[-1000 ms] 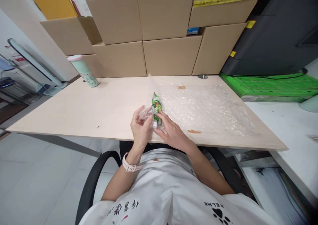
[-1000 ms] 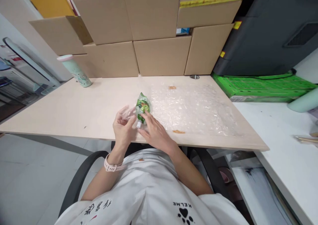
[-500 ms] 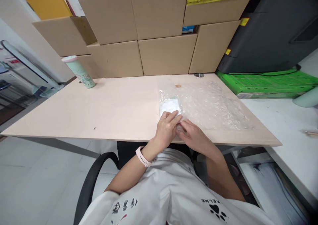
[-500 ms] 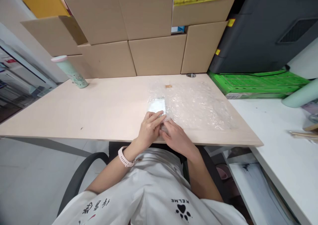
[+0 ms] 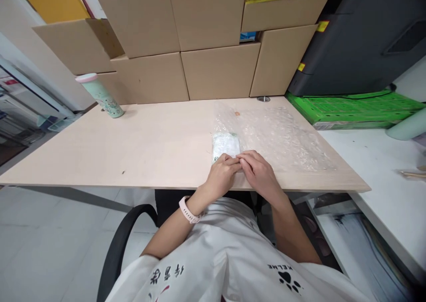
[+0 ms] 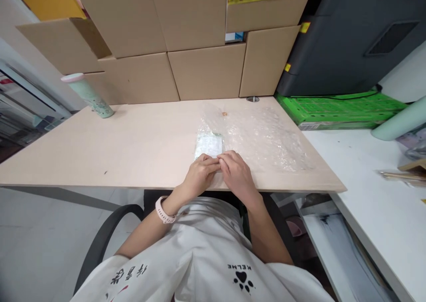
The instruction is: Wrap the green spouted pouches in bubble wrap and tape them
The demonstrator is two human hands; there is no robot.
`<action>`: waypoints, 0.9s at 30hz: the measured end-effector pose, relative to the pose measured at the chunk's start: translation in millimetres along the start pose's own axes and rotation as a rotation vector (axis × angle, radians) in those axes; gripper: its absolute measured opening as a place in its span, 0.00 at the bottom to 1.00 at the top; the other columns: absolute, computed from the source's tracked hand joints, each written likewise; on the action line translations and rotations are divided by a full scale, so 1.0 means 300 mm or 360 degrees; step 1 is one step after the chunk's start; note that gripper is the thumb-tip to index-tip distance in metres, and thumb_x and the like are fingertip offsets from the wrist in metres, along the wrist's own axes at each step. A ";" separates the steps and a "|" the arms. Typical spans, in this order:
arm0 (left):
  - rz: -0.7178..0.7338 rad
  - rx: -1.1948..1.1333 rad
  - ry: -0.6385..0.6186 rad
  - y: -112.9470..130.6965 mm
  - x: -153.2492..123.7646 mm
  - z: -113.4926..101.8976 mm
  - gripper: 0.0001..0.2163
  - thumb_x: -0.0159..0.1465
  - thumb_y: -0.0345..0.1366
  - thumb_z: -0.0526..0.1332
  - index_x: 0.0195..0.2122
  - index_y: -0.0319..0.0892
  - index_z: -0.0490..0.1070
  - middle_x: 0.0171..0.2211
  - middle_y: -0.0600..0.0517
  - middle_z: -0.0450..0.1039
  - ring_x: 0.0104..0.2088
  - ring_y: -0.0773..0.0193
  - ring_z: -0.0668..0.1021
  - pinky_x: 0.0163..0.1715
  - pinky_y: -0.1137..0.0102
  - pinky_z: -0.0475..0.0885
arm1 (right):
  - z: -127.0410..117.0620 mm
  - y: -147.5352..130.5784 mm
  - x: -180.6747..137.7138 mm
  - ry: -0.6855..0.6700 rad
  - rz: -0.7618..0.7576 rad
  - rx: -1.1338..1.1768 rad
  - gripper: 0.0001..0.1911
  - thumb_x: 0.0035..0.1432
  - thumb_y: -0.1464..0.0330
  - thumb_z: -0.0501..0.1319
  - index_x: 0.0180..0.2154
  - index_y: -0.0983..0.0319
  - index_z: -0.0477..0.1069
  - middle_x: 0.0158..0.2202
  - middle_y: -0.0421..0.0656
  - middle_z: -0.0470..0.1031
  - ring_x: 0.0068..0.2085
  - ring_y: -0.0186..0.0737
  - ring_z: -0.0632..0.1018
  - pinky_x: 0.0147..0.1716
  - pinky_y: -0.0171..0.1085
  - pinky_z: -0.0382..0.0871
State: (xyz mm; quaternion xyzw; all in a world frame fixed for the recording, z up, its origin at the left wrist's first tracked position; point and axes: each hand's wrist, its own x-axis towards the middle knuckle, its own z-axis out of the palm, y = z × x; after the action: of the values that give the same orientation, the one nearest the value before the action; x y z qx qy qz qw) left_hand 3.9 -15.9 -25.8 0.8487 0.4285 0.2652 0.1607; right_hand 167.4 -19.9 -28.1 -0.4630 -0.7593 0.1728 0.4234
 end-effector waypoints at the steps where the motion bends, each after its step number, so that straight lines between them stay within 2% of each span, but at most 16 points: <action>1: -0.0045 -0.0106 0.0050 -0.009 -0.019 -0.014 0.18 0.66 0.27 0.54 0.43 0.59 0.78 0.53 0.58 0.76 0.51 0.57 0.77 0.51 0.58 0.74 | 0.012 0.013 0.001 -0.0012 -0.0001 -0.0013 0.17 0.69 0.63 0.48 0.50 0.50 0.73 0.46 0.48 0.74 0.50 0.54 0.76 0.51 0.59 0.71; 3: -0.0291 -0.0312 0.0301 -0.034 -0.054 -0.045 0.15 0.64 0.29 0.59 0.46 0.57 0.77 0.59 0.56 0.72 0.58 0.55 0.74 0.55 0.57 0.72 | 0.022 0.028 0.000 -0.0009 -0.0001 -0.0026 0.16 0.69 0.64 0.48 0.50 0.50 0.72 0.46 0.49 0.74 0.50 0.55 0.75 0.51 0.60 0.71; 4: -0.0469 -0.0415 0.0470 -0.048 -0.067 -0.060 0.14 0.63 0.31 0.62 0.48 0.54 0.76 0.59 0.53 0.72 0.59 0.55 0.73 0.55 0.57 0.73 | 0.023 0.030 -0.002 -0.0009 0.0006 -0.0035 0.16 0.69 0.64 0.49 0.50 0.50 0.72 0.46 0.49 0.74 0.50 0.55 0.75 0.51 0.61 0.71; 5: -0.0624 -0.0550 0.0558 -0.061 -0.076 -0.074 0.16 0.62 0.31 0.62 0.50 0.52 0.74 0.58 0.50 0.73 0.57 0.55 0.75 0.53 0.58 0.74 | 0.022 0.030 -0.002 -0.0001 0.0022 -0.0049 0.16 0.68 0.65 0.49 0.50 0.50 0.72 0.47 0.49 0.73 0.50 0.56 0.75 0.51 0.61 0.71; 8: -0.0891 -0.0929 0.0578 -0.080 -0.072 -0.100 0.21 0.61 0.29 0.63 0.56 0.47 0.68 0.53 0.46 0.77 0.50 0.59 0.80 0.47 0.63 0.78 | 0.020 0.032 0.002 0.0029 0.0082 -0.0100 0.15 0.68 0.65 0.49 0.50 0.51 0.71 0.50 0.50 0.72 0.49 0.55 0.76 0.50 0.61 0.71; 11: -0.0985 -0.1107 0.0627 -0.059 -0.056 -0.106 0.20 0.63 0.28 0.60 0.56 0.46 0.66 0.49 0.47 0.79 0.46 0.61 0.82 0.42 0.66 0.79 | 0.031 0.033 0.010 -0.0006 0.0044 -0.0112 0.14 0.68 0.65 0.50 0.50 0.51 0.70 0.51 0.50 0.72 0.51 0.56 0.75 0.51 0.62 0.70; 13: -0.0991 -0.1169 0.0656 -0.032 -0.061 -0.107 0.19 0.64 0.28 0.56 0.56 0.45 0.65 0.49 0.46 0.79 0.47 0.62 0.82 0.42 0.66 0.79 | 0.048 0.018 0.013 -0.0046 -0.0005 -0.0079 0.14 0.68 0.64 0.50 0.50 0.51 0.70 0.51 0.50 0.73 0.54 0.56 0.74 0.52 0.62 0.69; 16: -0.0869 -0.1099 0.0653 0.012 -0.106 -0.108 0.21 0.66 0.31 0.54 0.60 0.46 0.61 0.54 0.45 0.75 0.51 0.62 0.80 0.45 0.66 0.80 | 0.079 -0.032 0.010 -0.0139 -0.0042 0.0053 0.15 0.68 0.66 0.51 0.54 0.52 0.67 0.50 0.50 0.74 0.50 0.53 0.76 0.51 0.58 0.71; 20: -0.0571 -0.0780 0.0709 0.054 -0.177 -0.085 0.23 0.66 0.36 0.59 0.62 0.53 0.61 0.60 0.48 0.69 0.56 0.59 0.77 0.53 0.61 0.78 | 0.099 -0.089 0.002 -0.0300 -0.0032 0.0279 0.18 0.66 0.71 0.51 0.54 0.53 0.66 0.48 0.48 0.76 0.45 0.48 0.79 0.47 0.52 0.75; 24: -0.0112 -0.0411 0.0627 0.046 -0.168 -0.033 0.25 0.67 0.36 0.61 0.64 0.55 0.62 0.63 0.49 0.67 0.63 0.54 0.69 0.62 0.53 0.69 | 0.085 -0.062 -0.008 -0.0335 0.0010 0.0388 0.18 0.59 0.76 0.54 0.47 0.53 0.70 0.42 0.43 0.78 0.43 0.48 0.79 0.41 0.48 0.76; 27: 0.0100 -0.0223 0.0547 0.019 -0.120 -0.002 0.21 0.69 0.35 0.57 0.63 0.55 0.66 0.63 0.49 0.68 0.61 0.51 0.71 0.59 0.50 0.69 | 0.069 -0.017 -0.017 -0.0305 0.0031 0.0369 0.18 0.58 0.77 0.53 0.44 0.53 0.71 0.40 0.42 0.78 0.42 0.48 0.79 0.41 0.48 0.76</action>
State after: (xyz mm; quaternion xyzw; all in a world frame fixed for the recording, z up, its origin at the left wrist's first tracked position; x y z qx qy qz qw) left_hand -10.5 -48.4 -33.8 0.7905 0.4035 0.4403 0.1355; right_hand 149.1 -24.1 -39.2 -0.3997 -0.7667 0.3068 0.3978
